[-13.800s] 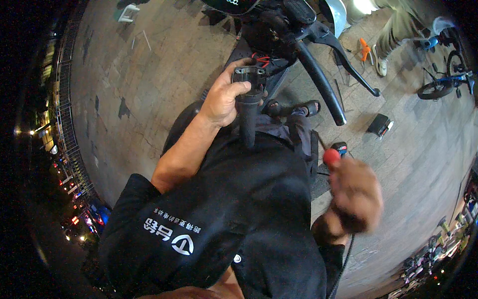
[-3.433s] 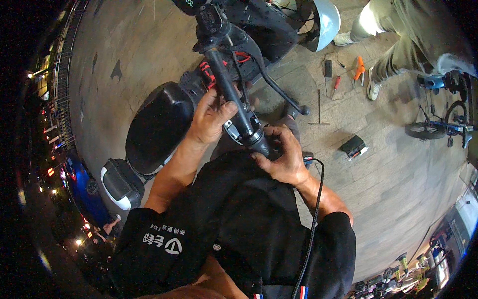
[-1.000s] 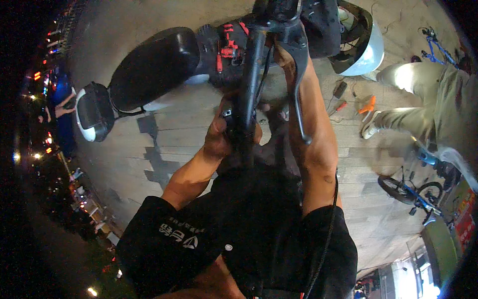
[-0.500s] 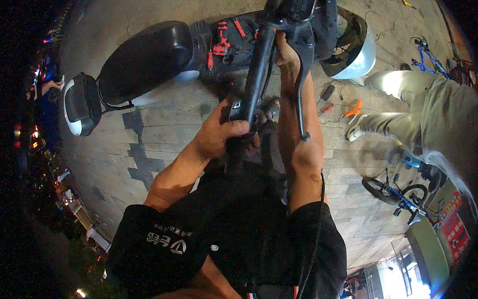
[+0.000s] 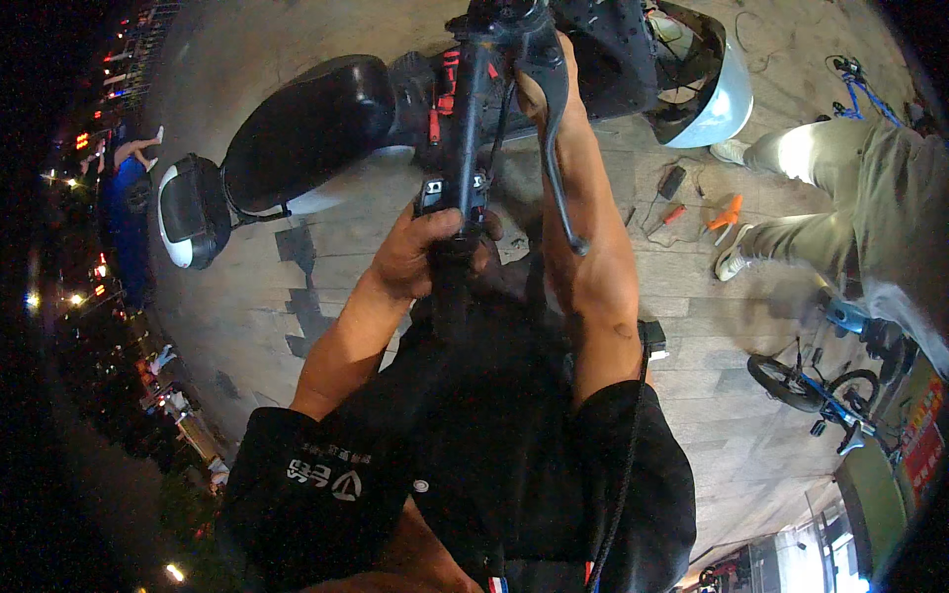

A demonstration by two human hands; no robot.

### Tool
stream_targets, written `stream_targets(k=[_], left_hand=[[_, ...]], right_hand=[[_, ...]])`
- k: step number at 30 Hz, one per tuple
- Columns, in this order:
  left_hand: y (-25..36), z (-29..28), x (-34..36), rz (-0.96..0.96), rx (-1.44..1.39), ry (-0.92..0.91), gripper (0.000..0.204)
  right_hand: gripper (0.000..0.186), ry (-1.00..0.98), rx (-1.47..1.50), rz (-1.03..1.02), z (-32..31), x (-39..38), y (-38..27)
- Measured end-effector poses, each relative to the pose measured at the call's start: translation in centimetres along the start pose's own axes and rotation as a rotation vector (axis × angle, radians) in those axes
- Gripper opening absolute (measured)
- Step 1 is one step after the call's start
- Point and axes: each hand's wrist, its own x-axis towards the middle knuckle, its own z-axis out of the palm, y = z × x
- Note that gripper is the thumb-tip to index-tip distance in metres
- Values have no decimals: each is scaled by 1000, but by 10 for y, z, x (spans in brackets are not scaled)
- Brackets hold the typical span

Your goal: The person uses a red-handled screwdriver to tighten screws on the left handlebar grip of a scooter. They then remove the grip, reposition it, and reattach it, repeating the process on the right handlebar.

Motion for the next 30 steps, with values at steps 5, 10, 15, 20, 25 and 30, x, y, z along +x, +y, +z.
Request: stream_targets(k=[5,10,15,20,25,30], left_hand=[[2,12,-2,-31,-5,49,33],[5,4,-4,-49,50,48,35],[12,10,-7,-57,115,73,36],[10,15,-13,-50,158,195,36],[9,11,-15,-90,158,184,38],[7,18,-12,-49,115,122,42]], right_hand=[[51,14,-187,-36,-15,4,6],[26,-44,-216,-238,-4,-5,-12],[13,-107,182,-91,13,-18,-39],[23,103,-4,-12,26,-30,-55],[20,33,14,74,12,-29,-51],[22,62,83,90,2,-22,-34]])
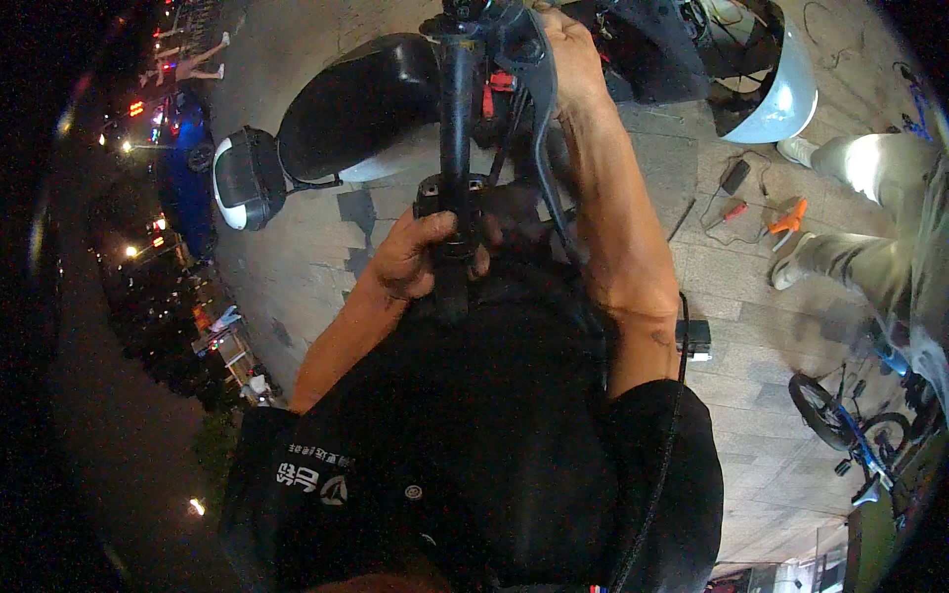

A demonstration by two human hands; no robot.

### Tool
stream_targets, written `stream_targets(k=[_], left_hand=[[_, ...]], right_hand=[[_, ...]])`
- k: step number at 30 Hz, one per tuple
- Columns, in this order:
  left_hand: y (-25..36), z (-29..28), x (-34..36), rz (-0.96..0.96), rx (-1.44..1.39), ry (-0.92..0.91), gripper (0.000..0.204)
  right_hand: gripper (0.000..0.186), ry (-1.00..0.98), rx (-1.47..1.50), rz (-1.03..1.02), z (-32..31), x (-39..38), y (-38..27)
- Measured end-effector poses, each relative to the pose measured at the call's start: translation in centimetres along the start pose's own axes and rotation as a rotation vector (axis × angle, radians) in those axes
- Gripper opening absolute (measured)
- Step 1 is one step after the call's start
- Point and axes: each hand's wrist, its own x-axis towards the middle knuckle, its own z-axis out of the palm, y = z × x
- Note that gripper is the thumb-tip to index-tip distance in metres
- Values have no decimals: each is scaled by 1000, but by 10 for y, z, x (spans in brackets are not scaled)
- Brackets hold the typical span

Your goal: The person uses a red-handled screwdriver to tighten screws on the left handlebar grip of a scooter. They then remove the grip, reposition it, and reattach it, repeating the process on the right handlebar.

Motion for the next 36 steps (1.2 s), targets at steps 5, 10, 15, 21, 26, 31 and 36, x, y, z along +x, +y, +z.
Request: stream_targets(k=[5,10,15,21,26,31,36], left_hand=[[-6,-3,3,6,-131,-59,41],[-7,2,2,71,-150,-31,43],[-10,3,0,90,-110,46,49],[-7,13,2,136,28,145,40],[-4,26,2,173,199,255,45],[-2,22,3,118,113,192,50],[-9,6,7,33,-22,110,64]], right_hand=[[18,-37,96,-20,-1,10,8],[20,-100,267,-77,-5,16,20],[21,-95,184,-42,1,10,10],[24,-176,305,-52,3,6,13],[23,-134,23,-156,-6,15,18],[19,-15,16,-91,5,8,7],[17,95,51,-119,8,14,19]])
